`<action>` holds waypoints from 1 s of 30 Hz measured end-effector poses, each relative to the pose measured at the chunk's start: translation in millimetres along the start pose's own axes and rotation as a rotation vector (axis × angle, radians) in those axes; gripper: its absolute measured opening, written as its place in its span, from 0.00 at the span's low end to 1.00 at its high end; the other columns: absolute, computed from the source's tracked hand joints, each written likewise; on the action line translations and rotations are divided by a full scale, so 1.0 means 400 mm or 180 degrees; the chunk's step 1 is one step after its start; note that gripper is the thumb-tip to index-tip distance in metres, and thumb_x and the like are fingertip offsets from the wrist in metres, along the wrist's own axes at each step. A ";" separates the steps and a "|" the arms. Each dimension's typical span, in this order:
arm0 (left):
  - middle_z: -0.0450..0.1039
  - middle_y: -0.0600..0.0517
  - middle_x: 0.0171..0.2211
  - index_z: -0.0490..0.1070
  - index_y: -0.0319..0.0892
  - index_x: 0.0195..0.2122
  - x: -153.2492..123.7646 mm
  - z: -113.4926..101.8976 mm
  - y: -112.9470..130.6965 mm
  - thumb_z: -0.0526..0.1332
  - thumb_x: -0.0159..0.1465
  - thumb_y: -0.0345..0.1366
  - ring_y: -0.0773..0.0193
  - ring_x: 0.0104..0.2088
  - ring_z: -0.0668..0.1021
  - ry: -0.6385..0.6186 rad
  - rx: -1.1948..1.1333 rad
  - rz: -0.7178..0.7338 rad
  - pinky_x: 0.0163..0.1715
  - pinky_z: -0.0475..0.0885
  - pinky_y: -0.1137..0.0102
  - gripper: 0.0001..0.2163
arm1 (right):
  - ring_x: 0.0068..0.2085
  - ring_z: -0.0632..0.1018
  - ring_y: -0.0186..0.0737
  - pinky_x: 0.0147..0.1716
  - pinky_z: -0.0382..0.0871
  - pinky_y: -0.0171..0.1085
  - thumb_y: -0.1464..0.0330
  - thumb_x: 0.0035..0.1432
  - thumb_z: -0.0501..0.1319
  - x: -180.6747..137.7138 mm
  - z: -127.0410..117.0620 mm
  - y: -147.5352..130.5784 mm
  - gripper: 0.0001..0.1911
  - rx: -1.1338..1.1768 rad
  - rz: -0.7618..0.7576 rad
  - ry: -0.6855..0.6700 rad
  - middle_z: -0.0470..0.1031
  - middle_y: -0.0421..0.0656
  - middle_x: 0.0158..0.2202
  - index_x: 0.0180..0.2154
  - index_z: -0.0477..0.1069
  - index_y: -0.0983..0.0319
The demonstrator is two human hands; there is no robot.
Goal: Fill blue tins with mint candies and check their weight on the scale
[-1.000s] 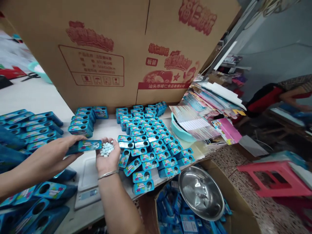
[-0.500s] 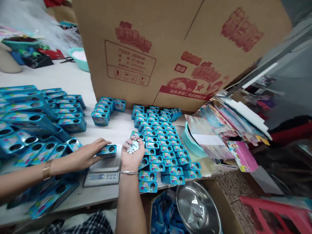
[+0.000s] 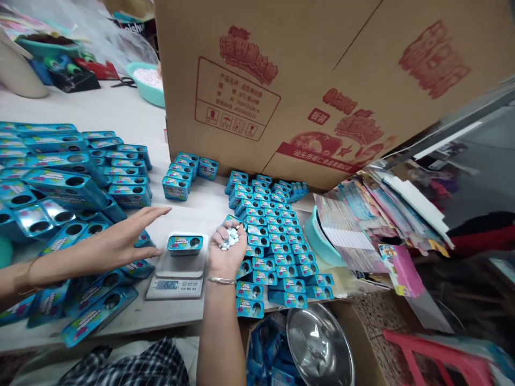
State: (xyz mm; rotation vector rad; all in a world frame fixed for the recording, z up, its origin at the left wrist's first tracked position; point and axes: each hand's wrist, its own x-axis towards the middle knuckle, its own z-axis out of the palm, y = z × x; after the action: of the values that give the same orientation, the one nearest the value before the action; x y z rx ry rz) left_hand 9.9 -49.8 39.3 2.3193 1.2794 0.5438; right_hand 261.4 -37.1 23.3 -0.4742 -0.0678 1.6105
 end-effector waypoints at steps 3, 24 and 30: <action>0.58 0.42 0.64 0.48 0.46 0.67 0.001 0.007 0.000 0.59 0.62 0.49 0.48 0.62 0.65 -0.0024 -0.0057 -0.0045 0.60 0.65 0.56 0.35 | 0.19 0.60 0.24 0.16 0.54 0.24 0.70 0.57 0.55 0.006 0.006 0.007 0.02 -0.0047 -0.0039 -0.0037 0.66 0.34 0.26 0.31 0.62 0.60; 0.74 0.47 0.42 0.73 0.44 0.44 0.168 0.055 0.178 0.52 0.68 0.35 0.54 0.43 0.72 0.0222 0.0829 0.0972 0.43 0.64 0.57 0.10 | 0.28 0.75 0.30 0.35 0.74 0.33 0.69 0.56 0.54 0.030 0.062 0.070 0.06 0.0110 -0.0134 0.0758 0.70 0.35 0.24 0.27 0.64 0.60; 0.75 0.47 0.40 0.73 0.41 0.40 0.191 0.097 0.191 0.54 0.66 0.30 0.56 0.42 0.73 -0.0092 0.0622 0.1052 0.44 0.67 0.61 0.09 | 0.29 0.76 0.30 0.38 0.74 0.31 0.69 0.58 0.54 0.019 0.061 0.062 0.08 0.0446 -0.0012 0.0867 0.72 0.36 0.24 0.26 0.64 0.60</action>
State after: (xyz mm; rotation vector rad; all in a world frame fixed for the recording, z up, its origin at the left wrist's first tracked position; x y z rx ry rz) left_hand 120.9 -28.0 58.6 2.7145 0.9771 0.5049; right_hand 229.8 -26.6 35.5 -0.5791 0.2476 1.5219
